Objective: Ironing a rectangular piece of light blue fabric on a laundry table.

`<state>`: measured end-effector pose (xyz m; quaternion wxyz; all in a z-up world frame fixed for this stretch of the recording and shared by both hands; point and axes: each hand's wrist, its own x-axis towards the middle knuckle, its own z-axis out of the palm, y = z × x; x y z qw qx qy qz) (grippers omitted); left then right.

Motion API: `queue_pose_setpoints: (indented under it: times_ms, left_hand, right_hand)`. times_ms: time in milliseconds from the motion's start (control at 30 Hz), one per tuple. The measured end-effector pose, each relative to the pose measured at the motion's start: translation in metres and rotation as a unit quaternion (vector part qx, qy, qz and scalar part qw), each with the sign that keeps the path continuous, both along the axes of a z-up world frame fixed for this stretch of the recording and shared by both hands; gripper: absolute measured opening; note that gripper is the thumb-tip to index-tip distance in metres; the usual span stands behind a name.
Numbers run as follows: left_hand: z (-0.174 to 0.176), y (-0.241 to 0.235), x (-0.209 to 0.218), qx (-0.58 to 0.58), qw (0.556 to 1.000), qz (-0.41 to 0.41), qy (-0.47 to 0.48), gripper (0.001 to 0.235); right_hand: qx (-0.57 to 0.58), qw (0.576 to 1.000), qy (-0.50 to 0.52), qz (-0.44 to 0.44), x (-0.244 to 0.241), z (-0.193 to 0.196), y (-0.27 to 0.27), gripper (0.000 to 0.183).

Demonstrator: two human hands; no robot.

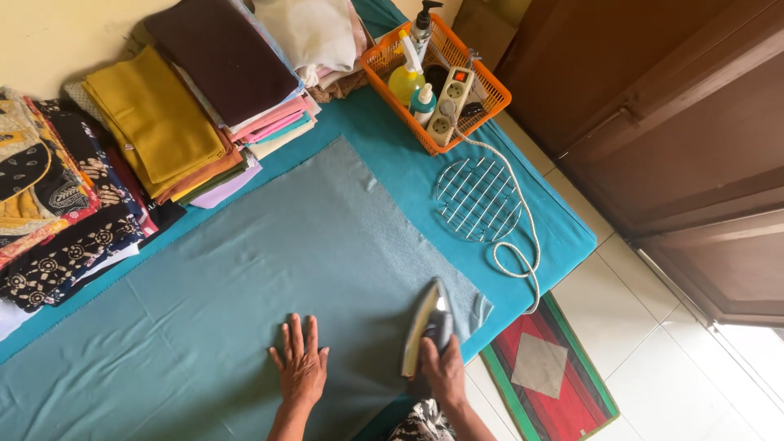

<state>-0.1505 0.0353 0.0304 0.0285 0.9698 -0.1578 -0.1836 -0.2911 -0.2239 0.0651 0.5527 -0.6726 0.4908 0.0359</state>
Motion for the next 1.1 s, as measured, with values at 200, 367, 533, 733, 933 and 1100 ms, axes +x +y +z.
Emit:
queue_pose_setpoints:
  times_ms: [200,367,533,733,933,1100]
  left_hand:
    - [-0.005,0.002,0.0,-0.005,1.0,0.004,0.005,0.078]
    - [-0.01,0.004,0.003,0.002,1.0,0.002,0.017,0.078]
    - [-0.017,0.006,0.003,0.014,1.0,-0.001,0.022,0.079]
    - [0.01,-0.003,-0.019,0.004,0.997,-0.049,-0.054,0.079]
    - [-0.007,0.007,-0.064,-0.005,0.999,-0.046,-0.016,0.087]
    - [0.003,0.004,-0.062,-0.026,0.999,-0.04,-0.026,0.087]
  right_hand:
    - [-0.021,0.992,-0.034,-0.123,-0.025,-0.006,-0.051,0.036]
    - [-0.029,0.966,-0.101,-0.235,-0.027,-0.005,-0.06,0.033]
    - [0.048,0.958,-0.215,-0.183,-0.006,0.022,-0.006,0.026]
    - [0.058,0.99,-0.058,-0.119,0.014,0.022,0.035,0.032]
    - [0.023,0.975,-0.137,-0.173,-0.019,-0.037,0.0,0.035]
    - [-0.05,0.95,-0.205,-0.231,-0.075,-0.053,-0.091,0.029]
